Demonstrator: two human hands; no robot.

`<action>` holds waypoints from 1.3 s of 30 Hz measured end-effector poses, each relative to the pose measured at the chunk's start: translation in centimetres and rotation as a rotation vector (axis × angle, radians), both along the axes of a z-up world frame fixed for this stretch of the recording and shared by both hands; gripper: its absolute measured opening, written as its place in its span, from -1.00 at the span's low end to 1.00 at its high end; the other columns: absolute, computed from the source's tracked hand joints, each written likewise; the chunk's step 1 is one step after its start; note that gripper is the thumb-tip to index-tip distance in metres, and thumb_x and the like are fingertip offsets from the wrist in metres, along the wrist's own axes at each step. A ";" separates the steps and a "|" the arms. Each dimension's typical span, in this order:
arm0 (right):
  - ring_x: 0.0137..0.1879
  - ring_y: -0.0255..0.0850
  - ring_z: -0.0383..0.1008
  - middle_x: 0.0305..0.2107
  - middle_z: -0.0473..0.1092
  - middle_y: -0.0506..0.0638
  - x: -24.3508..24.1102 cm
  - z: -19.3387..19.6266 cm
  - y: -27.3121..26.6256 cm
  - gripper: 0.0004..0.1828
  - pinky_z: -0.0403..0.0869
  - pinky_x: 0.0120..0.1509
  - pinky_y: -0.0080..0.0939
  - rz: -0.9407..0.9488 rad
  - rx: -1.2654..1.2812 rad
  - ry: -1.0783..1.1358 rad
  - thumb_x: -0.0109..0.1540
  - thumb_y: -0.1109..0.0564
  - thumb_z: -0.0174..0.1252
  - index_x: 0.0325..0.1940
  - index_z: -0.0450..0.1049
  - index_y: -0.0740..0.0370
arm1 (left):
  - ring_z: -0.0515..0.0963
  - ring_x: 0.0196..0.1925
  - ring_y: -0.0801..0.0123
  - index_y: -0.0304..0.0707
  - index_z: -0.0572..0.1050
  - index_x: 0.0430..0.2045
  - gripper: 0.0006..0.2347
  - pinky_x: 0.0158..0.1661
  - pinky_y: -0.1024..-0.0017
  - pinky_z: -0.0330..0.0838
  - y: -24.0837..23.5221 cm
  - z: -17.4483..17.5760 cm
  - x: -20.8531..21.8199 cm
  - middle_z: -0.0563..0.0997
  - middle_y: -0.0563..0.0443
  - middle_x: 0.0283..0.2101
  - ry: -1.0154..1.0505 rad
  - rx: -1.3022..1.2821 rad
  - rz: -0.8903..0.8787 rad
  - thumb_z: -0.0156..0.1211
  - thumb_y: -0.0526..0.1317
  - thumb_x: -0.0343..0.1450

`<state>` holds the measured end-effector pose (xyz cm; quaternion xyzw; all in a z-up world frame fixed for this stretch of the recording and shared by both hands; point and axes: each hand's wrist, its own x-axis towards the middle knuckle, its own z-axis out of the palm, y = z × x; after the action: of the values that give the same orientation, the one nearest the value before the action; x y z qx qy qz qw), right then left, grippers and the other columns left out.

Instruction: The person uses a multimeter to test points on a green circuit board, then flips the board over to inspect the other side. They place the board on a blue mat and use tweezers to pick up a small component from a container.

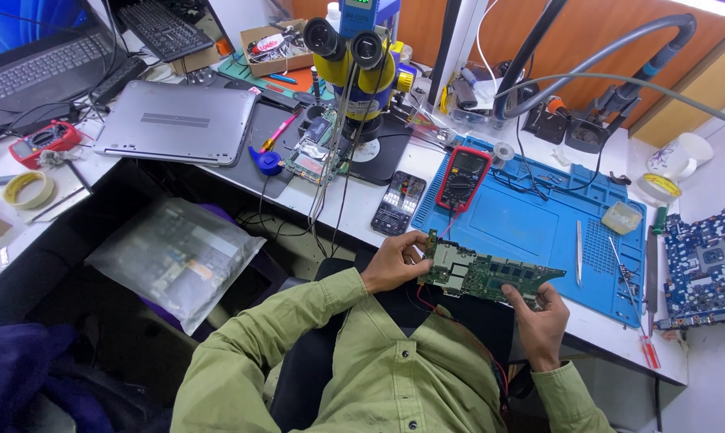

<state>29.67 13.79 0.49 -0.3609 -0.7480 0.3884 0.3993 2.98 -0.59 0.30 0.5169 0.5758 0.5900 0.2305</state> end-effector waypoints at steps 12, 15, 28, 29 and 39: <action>-0.27 -0.24 -0.09 -0.41 -0.10 -0.13 0.0 0.4 -0.4 -0.45 0.02 -0.16 -0.17 0.021 0.017 -0.001 0.22 0.02 0.37 -0.41 0.02 0.08 | 0.41 -0.55 0.56 -0.28 0.51 -0.21 -0.81 -0.43 0.52 0.37 0.1 -0.1 -0.1 0.49 0.13 -0.60 -0.028 -0.004 0.001 0.33 -0.26 0.37; -0.26 -0.25 -0.07 -0.40 -0.08 -0.14 0.1 -0.1 -0.1 -0.46 0.04 -0.17 -0.20 0.029 0.012 -0.002 0.20 0.02 0.39 -0.39 0.05 0.07 | 0.31 -0.57 0.57 -0.22 0.47 -0.28 -0.85 -0.45 0.52 0.28 0.0 0.0 0.0 0.39 0.16 -0.63 -0.046 0.004 -0.015 0.32 -0.29 0.38; -0.26 -0.23 -0.14 -0.37 -0.16 -0.13 0.0 0.3 -0.2 -0.44 -0.03 -0.15 -0.12 0.017 0.028 -0.001 0.22 0.00 0.36 -0.40 0.00 0.07 | 0.47 -0.50 0.52 -0.26 0.52 -0.14 -0.77 -0.40 0.51 0.45 -0.1 0.1 0.0 0.54 0.09 -0.50 -0.042 -0.033 0.002 0.32 -0.22 0.39; -0.25 -0.23 -0.13 -0.37 -0.15 -0.13 0.0 0.2 -0.2 -0.45 -0.02 -0.16 -0.15 0.014 0.023 -0.005 0.22 0.00 0.36 -0.39 0.02 0.07 | 0.46 -0.49 0.51 -0.24 0.51 -0.13 -0.79 -0.38 0.46 0.45 -0.1 0.1 0.0 0.52 0.10 -0.51 -0.047 -0.028 -0.009 0.32 -0.22 0.41; -0.24 -0.22 -0.20 -0.33 -0.23 -0.11 -0.1 0.7 -0.4 -0.42 -0.06 -0.05 0.04 0.028 0.019 0.001 0.24 -0.01 0.32 -0.37 -0.06 0.06 | 0.49 -0.52 0.53 -0.28 0.53 -0.11 -0.77 -0.39 0.50 0.44 0.1 -0.2 -0.2 0.59 0.01 -0.38 -0.045 -0.006 -0.021 0.34 -0.21 0.41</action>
<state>29.56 13.35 1.15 -0.3465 -0.7564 0.3871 0.3976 2.81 -0.52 0.09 0.5089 0.5668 0.5973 0.2509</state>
